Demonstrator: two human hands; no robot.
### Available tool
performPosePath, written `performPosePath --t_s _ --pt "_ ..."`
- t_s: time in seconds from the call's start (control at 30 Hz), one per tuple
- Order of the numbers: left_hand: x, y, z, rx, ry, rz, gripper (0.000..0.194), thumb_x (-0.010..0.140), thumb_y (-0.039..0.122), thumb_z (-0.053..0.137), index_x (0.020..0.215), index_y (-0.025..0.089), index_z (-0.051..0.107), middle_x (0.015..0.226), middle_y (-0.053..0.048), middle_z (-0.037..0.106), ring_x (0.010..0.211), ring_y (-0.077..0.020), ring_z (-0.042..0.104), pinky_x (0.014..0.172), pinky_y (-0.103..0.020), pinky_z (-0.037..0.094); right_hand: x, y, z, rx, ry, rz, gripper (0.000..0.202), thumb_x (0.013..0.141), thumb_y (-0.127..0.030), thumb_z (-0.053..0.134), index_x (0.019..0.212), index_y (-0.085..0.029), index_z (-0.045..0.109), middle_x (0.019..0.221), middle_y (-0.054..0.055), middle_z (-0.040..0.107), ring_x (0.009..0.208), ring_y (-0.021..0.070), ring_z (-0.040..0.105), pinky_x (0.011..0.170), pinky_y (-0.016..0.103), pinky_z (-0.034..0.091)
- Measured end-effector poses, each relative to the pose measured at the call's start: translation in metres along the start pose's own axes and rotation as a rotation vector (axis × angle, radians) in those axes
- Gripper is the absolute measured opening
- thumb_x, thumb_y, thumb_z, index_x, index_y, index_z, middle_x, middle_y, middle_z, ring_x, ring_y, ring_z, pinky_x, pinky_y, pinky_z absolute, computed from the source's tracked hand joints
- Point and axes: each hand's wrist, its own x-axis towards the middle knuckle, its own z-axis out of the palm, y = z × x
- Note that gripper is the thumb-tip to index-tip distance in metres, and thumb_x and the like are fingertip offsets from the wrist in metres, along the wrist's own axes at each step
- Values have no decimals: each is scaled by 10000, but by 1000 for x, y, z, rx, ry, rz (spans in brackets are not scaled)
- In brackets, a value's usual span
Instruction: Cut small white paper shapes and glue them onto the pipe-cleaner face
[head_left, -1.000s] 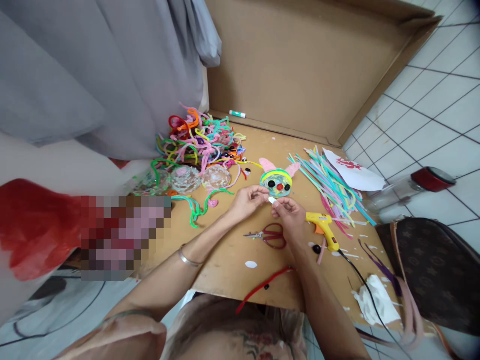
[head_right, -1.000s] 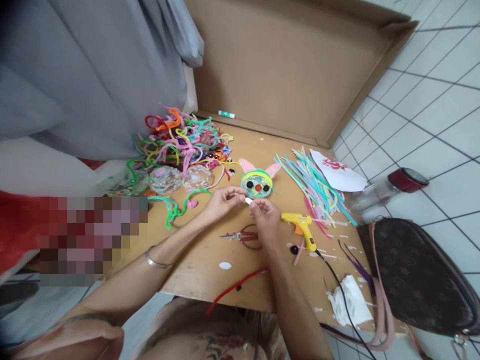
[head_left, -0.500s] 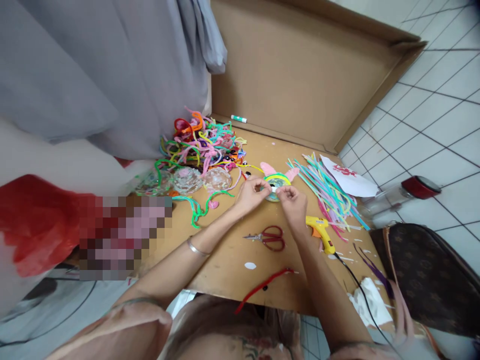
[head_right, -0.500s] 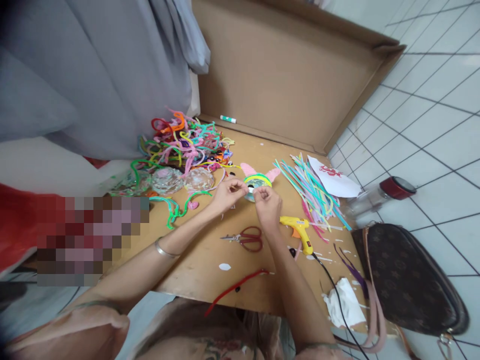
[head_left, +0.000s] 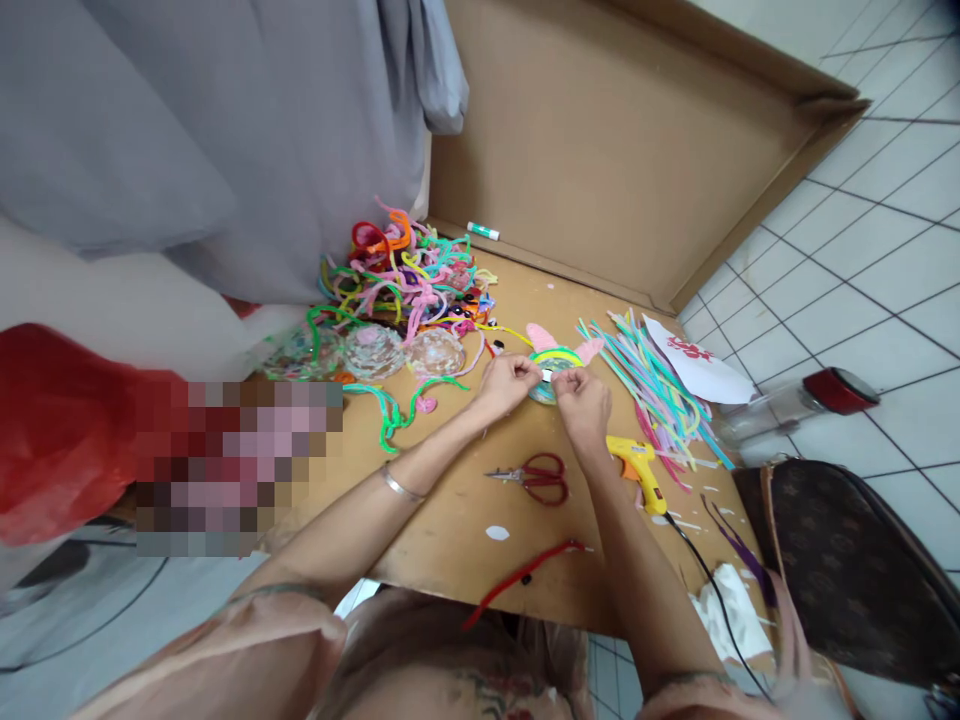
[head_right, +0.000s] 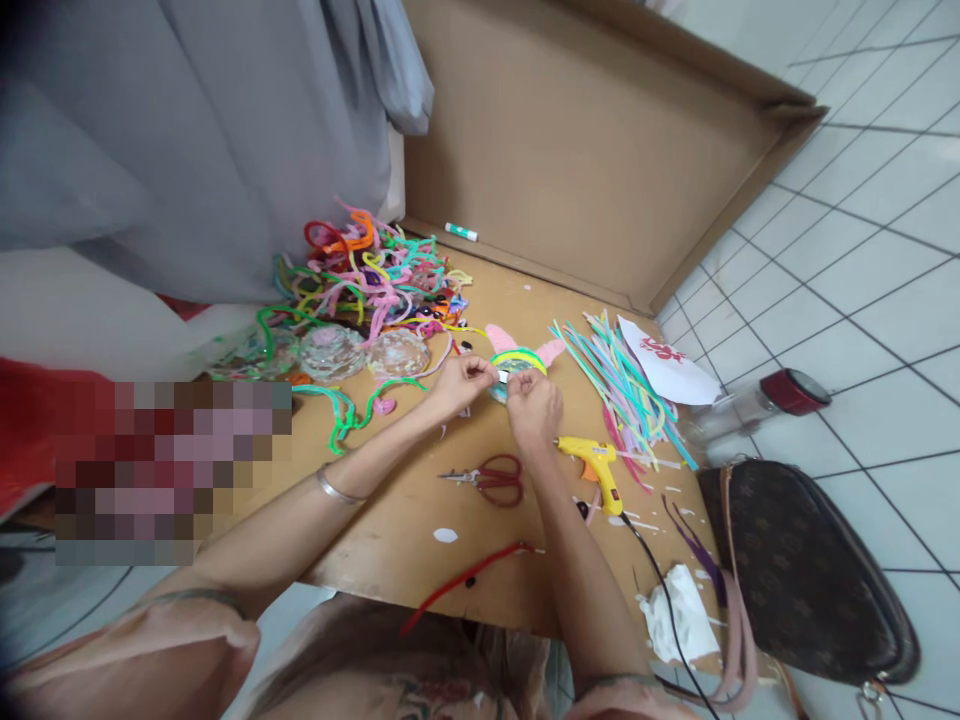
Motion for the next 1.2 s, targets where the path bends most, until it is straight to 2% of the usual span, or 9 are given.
performPosePath --t_s 0.5,0.83,1.2 --pt "5 -2 2 -53 -24 -73 139 668 201 593 715 109 686 667 -25 666 637 -122 577 624 -222 449 3 -3 -1 -15 -25 60 187 738 -332 545 620 -192 580 569 4 564 572 167 501 568 261 309" --pt "4 -2 3 -75 -19 -25 127 682 219 599 704 115 668 663 -15 658 619 -111 561 607 -211 440 4 4 4 66 -6 51 183 722 -331 531 631 -180 582 559 -10 557 553 154 502 560 253 330" --pt "6 -2 4 -50 -5 -24 109 687 211 612 696 121 672 664 -15 666 629 -116 569 625 -217 455 6 2 3 26 -5 38 180 719 -330 519 631 -185 580 545 -11 542 533 154 478 546 254 304"
